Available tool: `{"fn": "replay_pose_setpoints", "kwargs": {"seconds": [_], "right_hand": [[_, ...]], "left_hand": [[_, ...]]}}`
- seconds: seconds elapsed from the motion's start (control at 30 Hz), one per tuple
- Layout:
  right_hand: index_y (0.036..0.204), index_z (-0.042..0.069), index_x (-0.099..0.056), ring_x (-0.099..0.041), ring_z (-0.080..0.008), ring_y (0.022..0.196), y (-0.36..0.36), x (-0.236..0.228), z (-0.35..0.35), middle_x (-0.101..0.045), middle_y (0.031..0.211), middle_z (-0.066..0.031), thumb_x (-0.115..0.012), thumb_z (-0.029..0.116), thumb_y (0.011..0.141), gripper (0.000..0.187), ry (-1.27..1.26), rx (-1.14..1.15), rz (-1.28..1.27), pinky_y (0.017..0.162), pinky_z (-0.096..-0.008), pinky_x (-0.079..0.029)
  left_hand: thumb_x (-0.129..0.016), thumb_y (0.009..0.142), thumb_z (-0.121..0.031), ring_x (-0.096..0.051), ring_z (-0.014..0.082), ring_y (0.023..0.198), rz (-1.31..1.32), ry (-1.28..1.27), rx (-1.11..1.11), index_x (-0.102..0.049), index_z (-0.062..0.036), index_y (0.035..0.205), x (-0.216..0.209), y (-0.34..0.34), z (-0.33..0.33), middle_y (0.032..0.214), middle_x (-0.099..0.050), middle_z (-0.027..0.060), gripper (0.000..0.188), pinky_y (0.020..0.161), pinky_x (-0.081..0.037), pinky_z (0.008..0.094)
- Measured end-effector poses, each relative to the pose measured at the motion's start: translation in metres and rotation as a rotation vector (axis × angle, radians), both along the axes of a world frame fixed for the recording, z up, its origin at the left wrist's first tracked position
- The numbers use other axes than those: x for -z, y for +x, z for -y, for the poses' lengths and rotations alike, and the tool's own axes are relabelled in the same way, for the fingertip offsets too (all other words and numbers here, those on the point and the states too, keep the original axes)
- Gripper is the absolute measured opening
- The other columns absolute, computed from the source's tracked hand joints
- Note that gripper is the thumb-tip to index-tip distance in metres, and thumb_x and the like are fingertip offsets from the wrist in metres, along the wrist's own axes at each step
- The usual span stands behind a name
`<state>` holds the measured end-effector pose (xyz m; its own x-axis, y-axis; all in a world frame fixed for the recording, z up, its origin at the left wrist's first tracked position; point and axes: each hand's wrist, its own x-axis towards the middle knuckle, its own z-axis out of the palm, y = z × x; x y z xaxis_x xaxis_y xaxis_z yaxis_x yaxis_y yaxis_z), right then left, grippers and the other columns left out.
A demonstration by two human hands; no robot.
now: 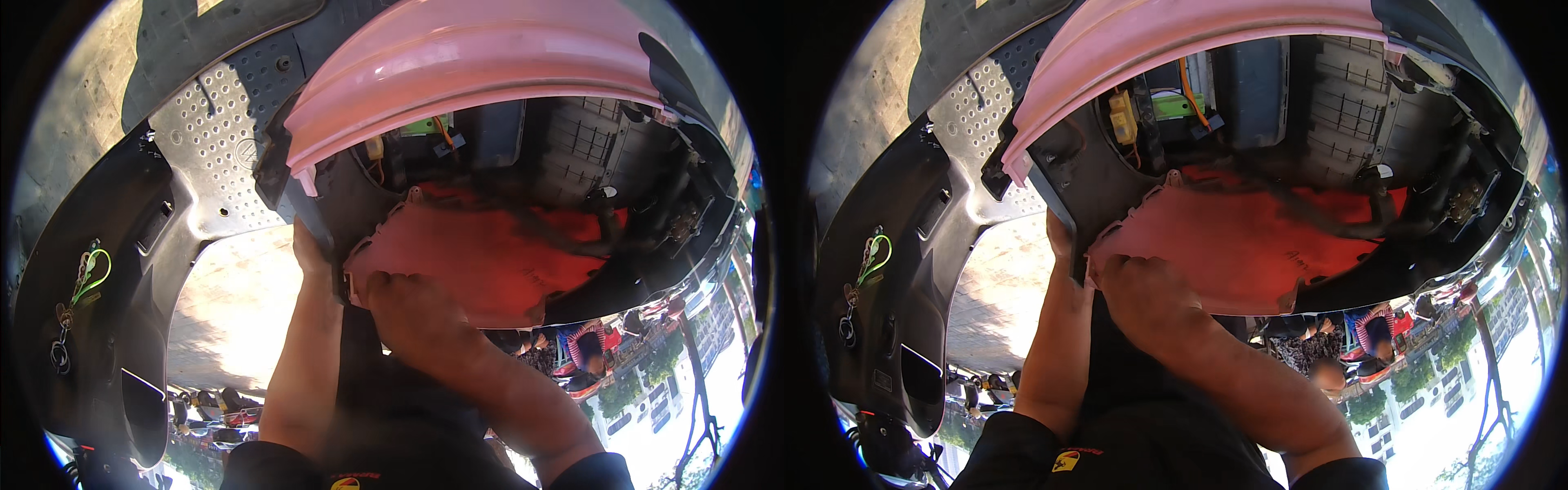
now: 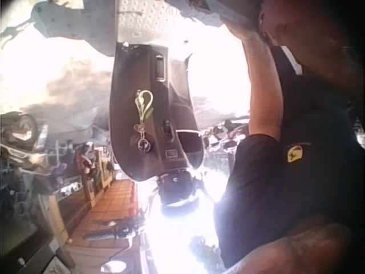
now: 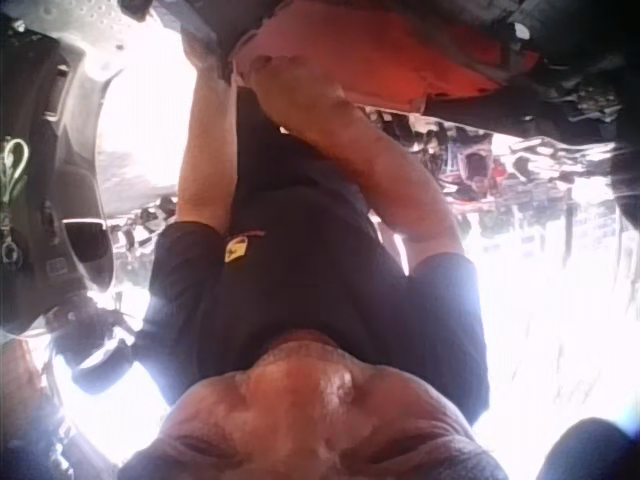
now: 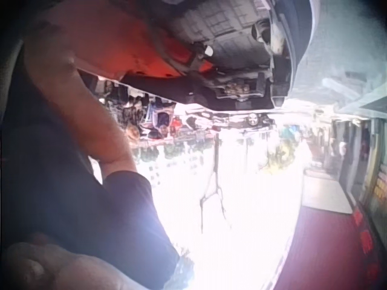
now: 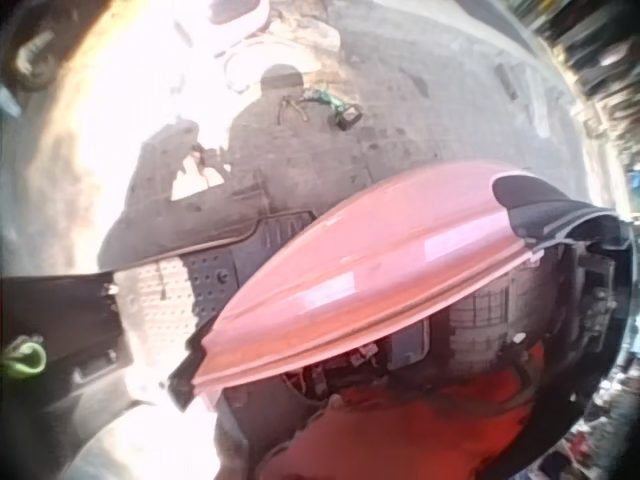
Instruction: The person assembles the rear body panels of a pink and gray scooter. They align and attach the pink rear cover and tail light housing, then use a cordless drill to fasten screws securing the panels to the frame.
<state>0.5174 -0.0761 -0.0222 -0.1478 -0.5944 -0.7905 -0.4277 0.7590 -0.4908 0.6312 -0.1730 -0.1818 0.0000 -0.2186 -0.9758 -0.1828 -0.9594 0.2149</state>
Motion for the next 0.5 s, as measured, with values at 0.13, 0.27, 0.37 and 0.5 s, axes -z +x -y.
{"fn": "replay_pose_setpoints", "kwargs": {"seconds": [0.13,0.27,0.37,0.5], "right_hand": [[0.089,0.002,-0.06,-0.072,-0.0277,0.07,0.003,0.0,-0.001,-0.07,0.074,-0.0158,-0.058,0.008,0.085,0.008,-0.003,0.09,-0.007,0.066,-0.0375,-0.058],[0.09,0.001,-0.06,-0.072,-0.0271,0.07,0.003,0.0,-0.003,-0.07,0.073,-0.0145,-0.06,0.009,0.085,0.01,-0.083,0.027,-0.048,0.066,-0.036,-0.058],[0.091,0.0,-0.061,-0.072,-0.027,0.068,0.0,-0.001,-0.003,-0.069,0.071,-0.0136,-0.06,0.01,0.085,0.012,-0.12,0.102,-0.034,0.063,-0.0351,-0.058],[0.092,-0.001,-0.062,-0.073,-0.0271,0.068,-0.003,-0.002,-0.001,-0.069,0.072,-0.0145,-0.06,0.011,0.086,0.013,-0.082,0.085,0.013,0.061,-0.0349,-0.058]], "left_hand": [[-0.032,0.106,-0.039,-0.058,0.0316,0.123,-0.33,0.122,0.006,-0.046,-0.0014,0.143,-0.075,-0.014,0.007,0.141,-0.054,0.0182,0.054,0.107,-0.047,0.0444],[-0.032,0.105,-0.041,-0.06,0.0331,0.121,-0.466,0.163,-0.004,-0.046,0.0,0.142,-0.091,-0.038,0.004,0.139,-0.056,0.0188,0.057,0.106,-0.048,0.0447],[-0.031,0.104,-0.043,-0.06,0.0333,0.121,-0.484,0.155,0.021,-0.047,0.001,0.142,-0.089,-0.042,0.002,0.137,-0.058,0.0192,0.06,0.106,-0.048,0.0442],[-0.03,0.104,-0.043,-0.061,0.0324,0.121,-0.435,0.178,-0.028,-0.047,0.0017,0.141,-0.089,-0.036,0.0,0.137,-0.058,0.0191,0.06,0.106,-0.048,0.0434]]}}
